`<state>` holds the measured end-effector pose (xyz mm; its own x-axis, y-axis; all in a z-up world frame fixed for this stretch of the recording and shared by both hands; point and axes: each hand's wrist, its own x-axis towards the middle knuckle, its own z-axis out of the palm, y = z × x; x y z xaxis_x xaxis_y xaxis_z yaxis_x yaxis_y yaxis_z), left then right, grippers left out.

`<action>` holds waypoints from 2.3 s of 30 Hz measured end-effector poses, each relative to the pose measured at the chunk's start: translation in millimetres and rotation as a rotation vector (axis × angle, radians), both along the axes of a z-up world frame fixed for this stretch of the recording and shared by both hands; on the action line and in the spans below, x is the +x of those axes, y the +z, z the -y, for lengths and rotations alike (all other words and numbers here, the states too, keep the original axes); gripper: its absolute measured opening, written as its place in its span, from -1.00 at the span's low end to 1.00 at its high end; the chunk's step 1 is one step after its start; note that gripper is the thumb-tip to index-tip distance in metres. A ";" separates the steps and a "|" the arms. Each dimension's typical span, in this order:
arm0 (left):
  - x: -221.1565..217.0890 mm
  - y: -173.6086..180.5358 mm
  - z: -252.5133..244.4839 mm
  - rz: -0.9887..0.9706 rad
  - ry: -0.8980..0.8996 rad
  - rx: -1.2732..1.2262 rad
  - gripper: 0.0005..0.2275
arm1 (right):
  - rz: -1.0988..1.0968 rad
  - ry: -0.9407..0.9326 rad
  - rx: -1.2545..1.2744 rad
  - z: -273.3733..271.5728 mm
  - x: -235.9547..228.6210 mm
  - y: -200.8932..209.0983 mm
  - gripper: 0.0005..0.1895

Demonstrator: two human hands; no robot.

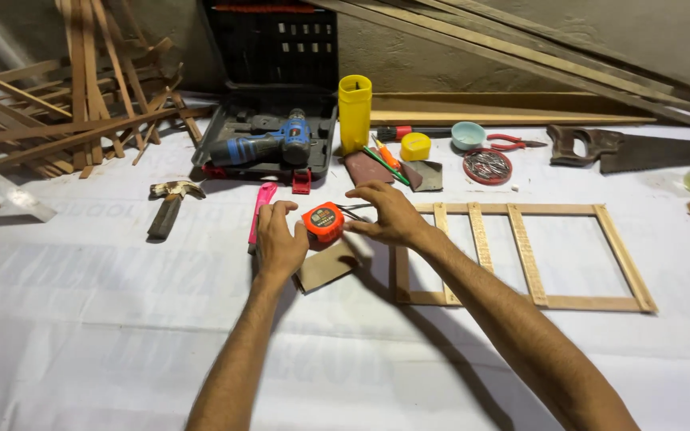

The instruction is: The person assembles a small wooden frame with slats on a work table. They position wooden strips across the frame, measure the frame with a tape measure, take nails from a dish, and hammer nails into the joints to secure the slats.

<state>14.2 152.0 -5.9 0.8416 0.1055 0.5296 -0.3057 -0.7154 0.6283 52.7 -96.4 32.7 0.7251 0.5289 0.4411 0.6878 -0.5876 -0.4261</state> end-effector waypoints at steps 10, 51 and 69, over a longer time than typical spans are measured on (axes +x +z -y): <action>-43.4 48.2 119.3 0.189 -0.249 0.058 -0.75 | 0.067 -0.201 0.005 102.5 -85.9 32.4 -0.66; -77.4 7.7 282.1 -0.184 -0.561 0.421 -0.81 | -0.624 -0.396 -0.353 290.0 -176.1 12.4 -0.68; -36.9 98.4 361.4 -0.770 -0.335 0.782 -0.57 | -0.767 -0.121 -0.213 348.7 -142.0 37.7 -0.54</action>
